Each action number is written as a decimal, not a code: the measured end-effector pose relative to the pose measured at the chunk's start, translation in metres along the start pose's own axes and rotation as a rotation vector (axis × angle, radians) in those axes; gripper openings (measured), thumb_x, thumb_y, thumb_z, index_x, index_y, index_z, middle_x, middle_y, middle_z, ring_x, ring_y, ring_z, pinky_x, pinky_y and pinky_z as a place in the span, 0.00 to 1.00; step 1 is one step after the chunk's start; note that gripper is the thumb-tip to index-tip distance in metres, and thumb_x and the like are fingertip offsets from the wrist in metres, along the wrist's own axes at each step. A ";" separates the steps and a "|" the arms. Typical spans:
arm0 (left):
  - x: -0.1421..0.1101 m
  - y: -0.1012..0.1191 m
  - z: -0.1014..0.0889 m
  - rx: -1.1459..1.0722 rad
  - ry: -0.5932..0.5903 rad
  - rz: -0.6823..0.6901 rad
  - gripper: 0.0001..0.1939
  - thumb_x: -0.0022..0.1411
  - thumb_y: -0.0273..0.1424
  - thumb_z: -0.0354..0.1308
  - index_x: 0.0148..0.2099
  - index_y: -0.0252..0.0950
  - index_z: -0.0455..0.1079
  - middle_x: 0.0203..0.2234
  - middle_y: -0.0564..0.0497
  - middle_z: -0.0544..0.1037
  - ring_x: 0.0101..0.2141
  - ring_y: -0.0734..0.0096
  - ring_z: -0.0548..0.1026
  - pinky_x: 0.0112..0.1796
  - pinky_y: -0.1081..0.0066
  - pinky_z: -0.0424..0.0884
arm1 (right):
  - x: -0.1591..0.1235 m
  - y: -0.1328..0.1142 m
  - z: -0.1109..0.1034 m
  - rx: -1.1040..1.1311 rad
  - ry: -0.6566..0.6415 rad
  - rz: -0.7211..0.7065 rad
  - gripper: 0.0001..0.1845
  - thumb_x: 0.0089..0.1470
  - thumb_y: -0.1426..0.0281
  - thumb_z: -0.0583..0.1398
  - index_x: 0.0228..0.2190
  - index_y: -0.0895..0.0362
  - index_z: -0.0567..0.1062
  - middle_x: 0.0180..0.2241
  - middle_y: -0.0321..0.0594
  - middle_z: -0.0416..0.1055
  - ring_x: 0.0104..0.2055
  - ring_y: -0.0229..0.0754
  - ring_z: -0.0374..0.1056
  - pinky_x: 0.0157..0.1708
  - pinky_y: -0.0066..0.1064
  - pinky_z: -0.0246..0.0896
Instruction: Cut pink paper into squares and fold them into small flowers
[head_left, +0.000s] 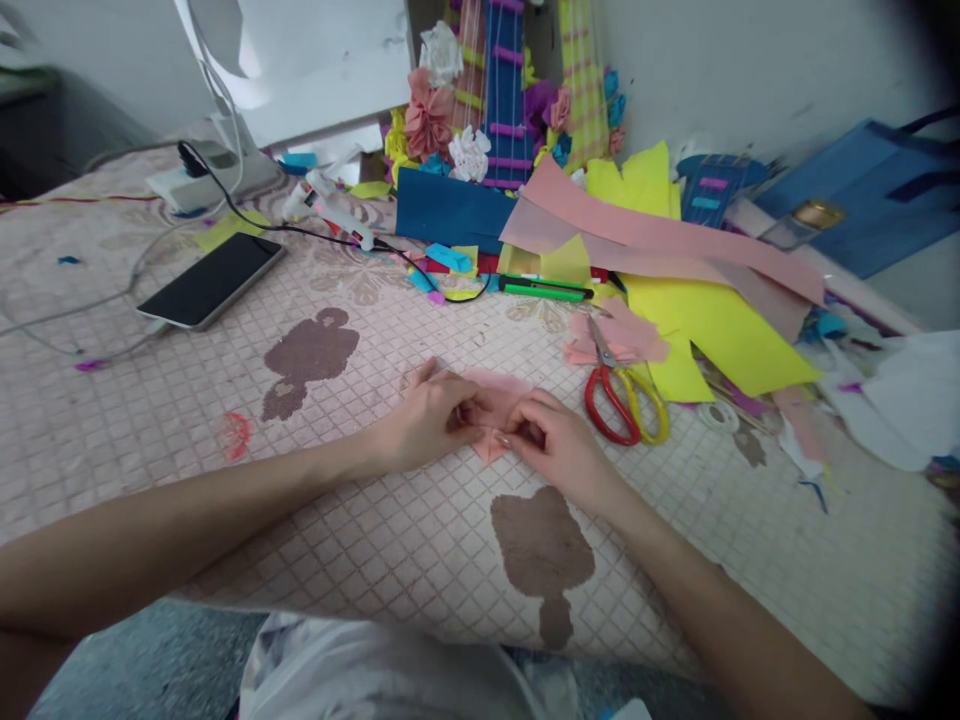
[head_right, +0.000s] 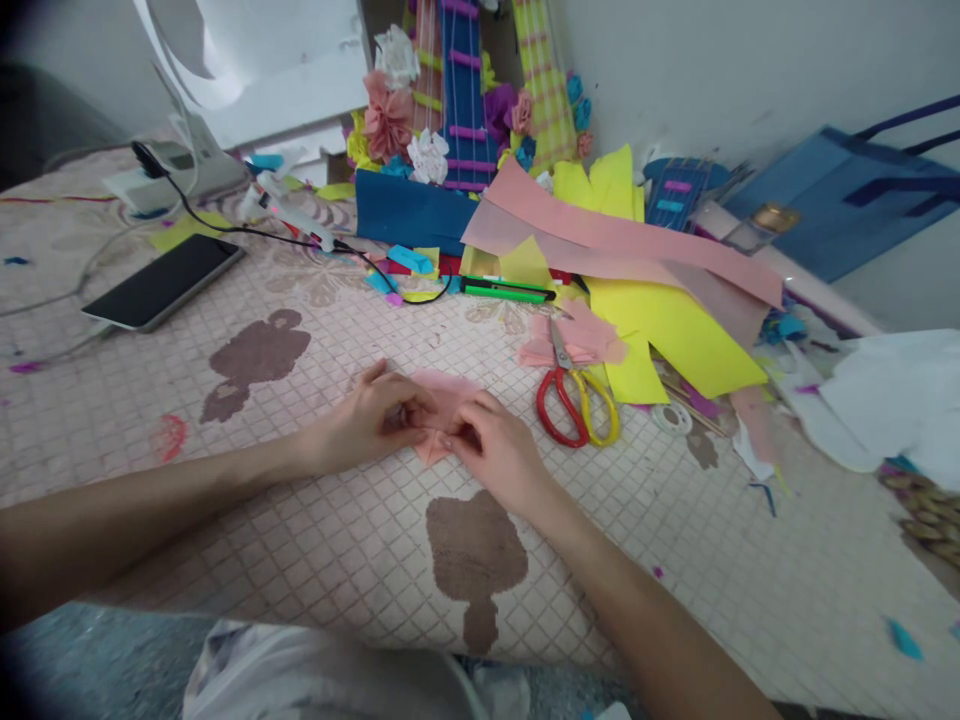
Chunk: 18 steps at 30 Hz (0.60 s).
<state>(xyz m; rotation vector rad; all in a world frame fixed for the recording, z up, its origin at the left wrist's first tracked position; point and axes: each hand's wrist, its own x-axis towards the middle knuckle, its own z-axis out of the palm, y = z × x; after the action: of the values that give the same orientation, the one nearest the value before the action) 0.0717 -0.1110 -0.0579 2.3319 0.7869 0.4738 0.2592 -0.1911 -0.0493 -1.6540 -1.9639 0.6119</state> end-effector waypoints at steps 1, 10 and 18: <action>0.000 0.000 0.000 0.001 0.002 -0.003 0.10 0.51 0.28 0.58 0.39 0.38 0.69 0.28 0.55 0.74 0.36 0.68 0.71 0.56 0.52 0.47 | 0.000 0.000 0.000 0.000 -0.001 0.005 0.05 0.53 0.71 0.60 0.27 0.55 0.69 0.32 0.36 0.66 0.29 0.36 0.62 0.27 0.28 0.54; 0.000 0.001 0.000 0.003 -0.013 -0.003 0.09 0.52 0.28 0.58 0.38 0.37 0.70 0.27 0.55 0.74 0.37 0.68 0.71 0.56 0.52 0.47 | 0.000 0.000 0.002 -0.014 0.002 0.015 0.05 0.52 0.73 0.60 0.27 0.55 0.68 0.33 0.36 0.66 0.30 0.36 0.62 0.28 0.28 0.55; 0.000 0.004 -0.001 0.010 -0.026 -0.018 0.10 0.52 0.27 0.59 0.39 0.37 0.70 0.28 0.55 0.74 0.37 0.68 0.70 0.56 0.54 0.46 | 0.000 0.001 0.003 -0.030 0.009 0.013 0.05 0.53 0.72 0.59 0.26 0.55 0.68 0.33 0.37 0.66 0.30 0.36 0.63 0.28 0.28 0.56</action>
<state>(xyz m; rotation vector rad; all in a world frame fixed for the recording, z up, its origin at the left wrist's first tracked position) 0.0724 -0.1127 -0.0546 2.3335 0.7991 0.4324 0.2578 -0.1914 -0.0523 -1.6862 -1.9661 0.5810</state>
